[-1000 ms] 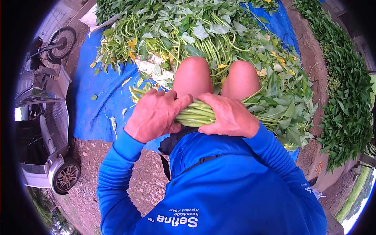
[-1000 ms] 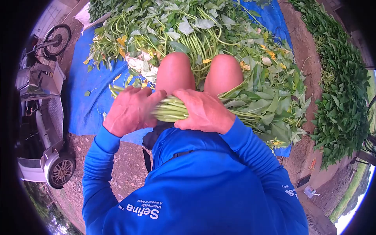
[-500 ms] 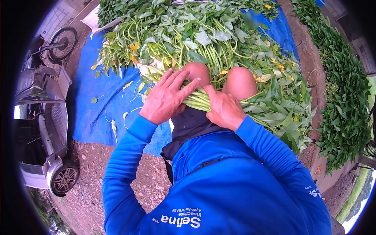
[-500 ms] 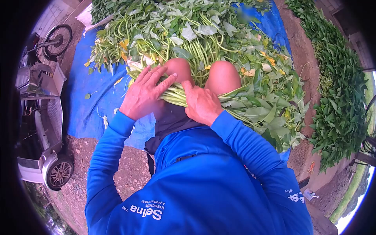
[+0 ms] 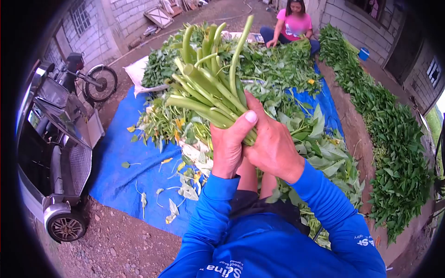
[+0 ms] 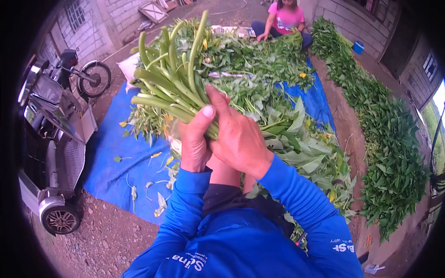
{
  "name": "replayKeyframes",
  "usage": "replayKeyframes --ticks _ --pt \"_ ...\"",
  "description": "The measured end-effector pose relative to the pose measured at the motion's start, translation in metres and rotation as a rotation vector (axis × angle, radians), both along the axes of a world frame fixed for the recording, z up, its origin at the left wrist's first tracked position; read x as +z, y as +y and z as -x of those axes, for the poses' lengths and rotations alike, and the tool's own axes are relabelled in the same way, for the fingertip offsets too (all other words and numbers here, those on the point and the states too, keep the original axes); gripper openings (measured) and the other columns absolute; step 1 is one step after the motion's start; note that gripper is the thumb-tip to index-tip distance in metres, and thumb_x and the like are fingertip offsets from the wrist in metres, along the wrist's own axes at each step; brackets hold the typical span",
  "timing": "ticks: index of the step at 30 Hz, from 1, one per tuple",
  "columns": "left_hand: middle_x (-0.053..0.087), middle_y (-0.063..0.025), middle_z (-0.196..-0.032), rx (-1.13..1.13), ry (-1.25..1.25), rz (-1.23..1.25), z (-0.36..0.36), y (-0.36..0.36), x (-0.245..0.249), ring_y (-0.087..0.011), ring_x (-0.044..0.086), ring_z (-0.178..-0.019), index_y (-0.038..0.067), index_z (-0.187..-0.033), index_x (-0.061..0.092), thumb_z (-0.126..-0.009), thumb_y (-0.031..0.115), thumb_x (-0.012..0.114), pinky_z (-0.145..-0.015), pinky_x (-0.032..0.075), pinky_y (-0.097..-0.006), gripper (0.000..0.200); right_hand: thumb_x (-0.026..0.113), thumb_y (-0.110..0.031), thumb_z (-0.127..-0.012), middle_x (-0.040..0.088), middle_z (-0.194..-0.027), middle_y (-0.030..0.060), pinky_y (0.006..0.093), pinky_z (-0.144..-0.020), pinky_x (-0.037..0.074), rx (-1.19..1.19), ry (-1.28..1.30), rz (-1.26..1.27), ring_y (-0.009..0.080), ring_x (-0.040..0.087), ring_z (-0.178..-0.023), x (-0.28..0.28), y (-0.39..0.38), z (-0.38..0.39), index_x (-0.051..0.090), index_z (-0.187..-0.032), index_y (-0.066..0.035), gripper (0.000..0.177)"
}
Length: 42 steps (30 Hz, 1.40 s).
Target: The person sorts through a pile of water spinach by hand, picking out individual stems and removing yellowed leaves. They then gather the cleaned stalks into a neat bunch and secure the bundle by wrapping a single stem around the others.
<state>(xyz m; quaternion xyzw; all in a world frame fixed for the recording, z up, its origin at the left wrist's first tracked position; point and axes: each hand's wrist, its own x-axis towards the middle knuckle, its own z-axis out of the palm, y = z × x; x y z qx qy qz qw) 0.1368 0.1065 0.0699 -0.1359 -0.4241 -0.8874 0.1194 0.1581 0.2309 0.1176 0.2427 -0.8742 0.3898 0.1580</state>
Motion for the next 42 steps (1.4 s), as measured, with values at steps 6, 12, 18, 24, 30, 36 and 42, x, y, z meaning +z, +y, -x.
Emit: replayKeyframes --ticks 6,12,18,24,30,36,42 --pt "0.075 -0.0072 -0.109 0.000 0.217 0.824 -0.015 -0.090 0.178 -0.0163 0.069 -0.096 0.000 -0.125 0.069 -0.077 0.007 0.084 -0.091 0.057 -0.0351 0.051 0.085 -0.036 -0.080 0.058 -0.133 0.0341 0.0555 -0.108 0.049 0.102 0.456 -0.036 0.0506 0.058 -0.123 0.061 -0.054 -0.003 0.049 -0.143 0.008 0.085" --pt "0.074 -0.0085 -0.109 -0.628 -0.492 0.868 -0.037 -0.067 0.012 -0.0189 0.071 -0.092 0.001 -0.136 0.066 -0.075 0.008 0.082 -0.080 0.059 -0.0333 0.064 0.079 -0.038 -0.096 0.066 -0.136 0.0298 0.0465 -0.102 0.056 0.470 -0.700 -0.020 0.0407 0.070 -0.117 -0.061 0.032 -0.071 0.043 -0.152 0.008 0.081" --pt "0.071 -0.0121 -0.096 -0.806 -0.636 0.408 -0.051 -0.012 -0.100 -0.0228 0.069 -0.076 -0.002 -0.141 0.058 -0.075 0.014 0.083 -0.069 0.060 -0.0345 0.072 0.084 -0.029 -0.097 0.077 -0.103 0.0089 0.0253 -0.062 0.058 -0.128 -0.993 0.943 0.0120 0.070 -0.079 -0.137 0.101 -0.101 0.066 -0.128 0.012 0.054" --pt "0.071 -0.0076 -0.116 -0.758 -0.679 0.519 -0.050 0.013 -0.097 -0.0183 0.069 -0.100 -0.002 -0.140 0.060 -0.083 0.001 0.082 -0.088 0.058 -0.0343 0.061 0.085 -0.025 -0.096 0.077 -0.090 0.0049 0.0234 -0.058 0.052 -0.118 -0.784 0.928 0.0075 0.065 -0.070 -0.143 0.103 -0.064 0.075 -0.113 0.007 0.038" --pt "0.072 -0.0092 -0.121 -0.814 -0.775 0.411 -0.042 -0.003 -0.120 -0.0196 0.070 -0.102 -0.001 -0.144 0.059 -0.085 0.009 0.085 -0.092 0.058 -0.0345 0.066 0.077 -0.015 -0.100 0.075 -0.086 0.0040 0.0240 -0.063 0.054 -0.130 -0.846 0.829 0.0078 0.064 -0.068 -0.161 0.105 -0.058 0.076 -0.109 0.004 0.022" --pt "0.072 -0.0092 -0.113 -0.740 -0.795 0.334 -0.040 -0.003 -0.120 -0.0194 0.069 -0.095 0.000 -0.145 0.057 -0.085 0.013 0.084 -0.085 0.060 -0.0341 0.067 0.074 -0.009 -0.098 0.075 -0.098 0.0073 0.0280 -0.068 0.057 -0.241 -0.855 1.170 0.0111 0.070 -0.085 -0.168 0.085 -0.056 0.068 -0.117 0.004 0.024" --pt "0.070 -0.0126 -0.109 -0.834 -0.766 0.368 -0.032 -0.011 -0.131 -0.0234 0.072 -0.088 0.003 -0.147 0.051 -0.088 0.029 0.087 -0.077 0.063 -0.0352 0.073 0.071 -0.009 -0.105 0.072 -0.112 0.0055 0.0273 -0.074 0.059 -0.121 -0.536 1.205 0.0102 0.068 -0.094 -0.179 0.070 -0.054 0.069 -0.128 0.001 0.026"
